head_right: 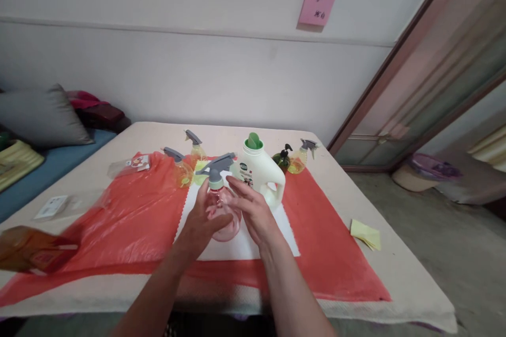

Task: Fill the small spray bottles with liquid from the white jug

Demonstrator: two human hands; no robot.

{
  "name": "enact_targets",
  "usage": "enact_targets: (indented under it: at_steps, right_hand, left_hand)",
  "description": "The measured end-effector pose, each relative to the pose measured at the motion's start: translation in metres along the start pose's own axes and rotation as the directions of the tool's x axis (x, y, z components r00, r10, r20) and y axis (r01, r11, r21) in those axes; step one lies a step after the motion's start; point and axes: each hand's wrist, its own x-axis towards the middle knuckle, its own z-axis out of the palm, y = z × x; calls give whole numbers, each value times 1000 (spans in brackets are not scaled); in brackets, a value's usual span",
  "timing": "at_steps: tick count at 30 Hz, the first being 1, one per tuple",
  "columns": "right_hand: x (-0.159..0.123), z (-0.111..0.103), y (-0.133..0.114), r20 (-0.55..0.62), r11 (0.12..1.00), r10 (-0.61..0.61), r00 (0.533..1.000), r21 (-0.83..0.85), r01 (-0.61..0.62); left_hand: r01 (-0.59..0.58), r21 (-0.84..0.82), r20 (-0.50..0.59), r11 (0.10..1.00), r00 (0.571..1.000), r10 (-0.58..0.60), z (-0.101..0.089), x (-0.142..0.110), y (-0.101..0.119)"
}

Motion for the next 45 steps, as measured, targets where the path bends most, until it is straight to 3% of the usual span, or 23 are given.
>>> enact_targets:
  at_steps: [4,8,12,15,22,30,35,41,45]
  right_hand:
    - [5,-27,-11,-50,995,-20,999,93,25]
    - [-4,-29,-24,54,997,-44,998,68,41]
    - [-16,-19,-29,148,999,33,988,7,-34]
    - [-18,-20,-27,196,999,48,980,-5,-48]
    - [-11,-15,-23,139,999,36,990,-25,-32]
    - [-14,-11,-25,157,990,66,985,114,-85]
    - [-10,-10,-18,109,994,40,993,93,-50]
    - [-9,-13,-16,175,979,94,980,164,-123]
    - [-8,-16,-18,129,989,60,990,129,-77]
  left_hand:
    - [66,-294,245,953,969,8,-6,-5,15]
    - [262,-394,532,881,847,-14,-1,-13,13]
    - [308,-380,638,872,770,7,8,-15,9]
    - [277,-317,640,907,769,-11,11,-14,11]
    - [233,-246,534,941,842,-69,13,-11,9]
    - [219,-258,546,941,837,-45,7,-7,11]
    - [200,-266,516,943,856,-36,7,-6,5]
    - [181,-254,479,950,877,-39,6,-5,8]
    - [182,-183,458,966,885,-80,5,-4,9]
